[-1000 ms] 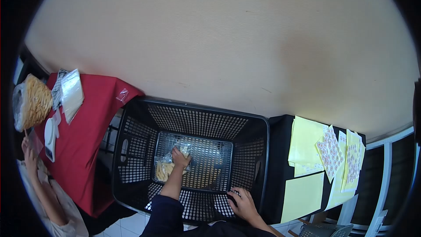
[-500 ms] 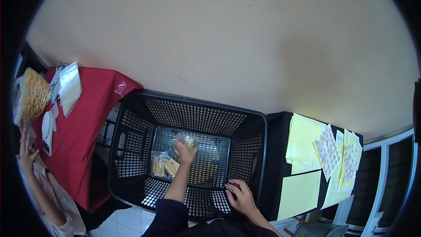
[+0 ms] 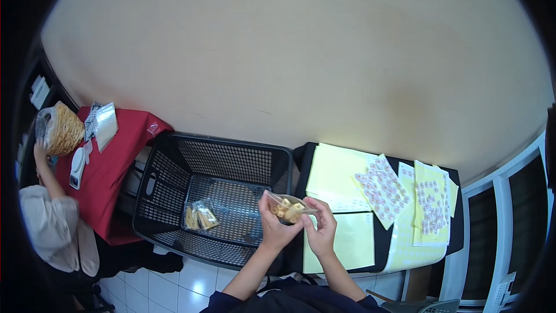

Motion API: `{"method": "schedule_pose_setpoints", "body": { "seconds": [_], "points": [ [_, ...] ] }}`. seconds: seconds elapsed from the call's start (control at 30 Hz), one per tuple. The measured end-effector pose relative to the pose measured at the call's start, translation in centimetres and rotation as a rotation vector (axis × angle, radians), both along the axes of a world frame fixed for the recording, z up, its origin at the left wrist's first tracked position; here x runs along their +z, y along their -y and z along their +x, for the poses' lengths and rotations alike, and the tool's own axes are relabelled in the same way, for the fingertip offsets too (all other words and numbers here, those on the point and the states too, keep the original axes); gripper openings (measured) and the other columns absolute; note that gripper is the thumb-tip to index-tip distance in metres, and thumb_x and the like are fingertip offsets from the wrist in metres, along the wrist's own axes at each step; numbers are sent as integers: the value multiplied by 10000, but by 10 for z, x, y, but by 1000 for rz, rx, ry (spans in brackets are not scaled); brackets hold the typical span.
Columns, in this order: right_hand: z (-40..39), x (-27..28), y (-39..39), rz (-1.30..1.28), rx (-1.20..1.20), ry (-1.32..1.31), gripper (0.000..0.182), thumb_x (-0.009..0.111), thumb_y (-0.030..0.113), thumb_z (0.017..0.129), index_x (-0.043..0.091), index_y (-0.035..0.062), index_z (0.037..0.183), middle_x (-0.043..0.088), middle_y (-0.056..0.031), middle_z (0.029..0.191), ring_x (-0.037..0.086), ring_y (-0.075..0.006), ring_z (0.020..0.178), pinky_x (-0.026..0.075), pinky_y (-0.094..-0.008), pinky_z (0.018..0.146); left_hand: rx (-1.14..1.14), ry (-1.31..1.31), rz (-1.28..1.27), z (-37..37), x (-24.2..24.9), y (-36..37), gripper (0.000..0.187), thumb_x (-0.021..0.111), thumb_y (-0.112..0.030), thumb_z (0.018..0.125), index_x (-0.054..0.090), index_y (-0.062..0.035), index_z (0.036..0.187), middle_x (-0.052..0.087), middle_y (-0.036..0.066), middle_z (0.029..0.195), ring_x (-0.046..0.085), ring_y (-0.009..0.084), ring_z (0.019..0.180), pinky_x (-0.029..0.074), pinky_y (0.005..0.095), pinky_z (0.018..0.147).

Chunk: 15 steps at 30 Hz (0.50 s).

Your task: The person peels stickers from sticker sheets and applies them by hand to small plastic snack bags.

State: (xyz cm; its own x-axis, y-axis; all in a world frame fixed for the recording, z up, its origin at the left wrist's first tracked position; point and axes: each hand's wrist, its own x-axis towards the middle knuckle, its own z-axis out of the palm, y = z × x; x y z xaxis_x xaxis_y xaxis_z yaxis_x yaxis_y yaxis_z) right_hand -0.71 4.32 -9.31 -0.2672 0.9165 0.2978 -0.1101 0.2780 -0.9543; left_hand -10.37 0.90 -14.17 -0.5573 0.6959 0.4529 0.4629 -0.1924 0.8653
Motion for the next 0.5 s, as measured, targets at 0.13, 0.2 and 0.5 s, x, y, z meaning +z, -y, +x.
{"method": "schedule_pose_setpoints", "body": {
  "seconds": [0.13, 0.2, 0.5],
  "points": [
    [62, 17, -4, 81, -15, -25, 171, 574, 41, 772, 559, -36, 924, 581, -104, 872, 552, -151, 831, 424, -246, 732, -97, 6, 8, 64, 44, 6, 961, 748, -185, 570, 104, 34, 1249, 348, 182, 1083, 418, 256, 990, 366, 346, 846],
    [92, 25, -9, 21, 15, -70, 145, 559, 48, 785, 557, -35, 904, 579, -94, 859, 547, -135, 807, 421, -237, 726, -316, 299, 23, 83, 53, 5, 784, 676, -176, 660, 190, 14, 1246, 407, 138, 1070, 436, 195, 984, 360, 309, 857],
    [155, 43, -13, -164, 129, -207, 136, 516, 95, 835, 537, -18, 907, 580, -55, 859, 525, -84, 792, 409, -220, 728, -487, 592, 29, 138, 74, -9, 171, 566, -52, 774, 540, 2, 934, 547, 73, 929, 514, 120, 874, 397, 251, 792]
  ]
}}
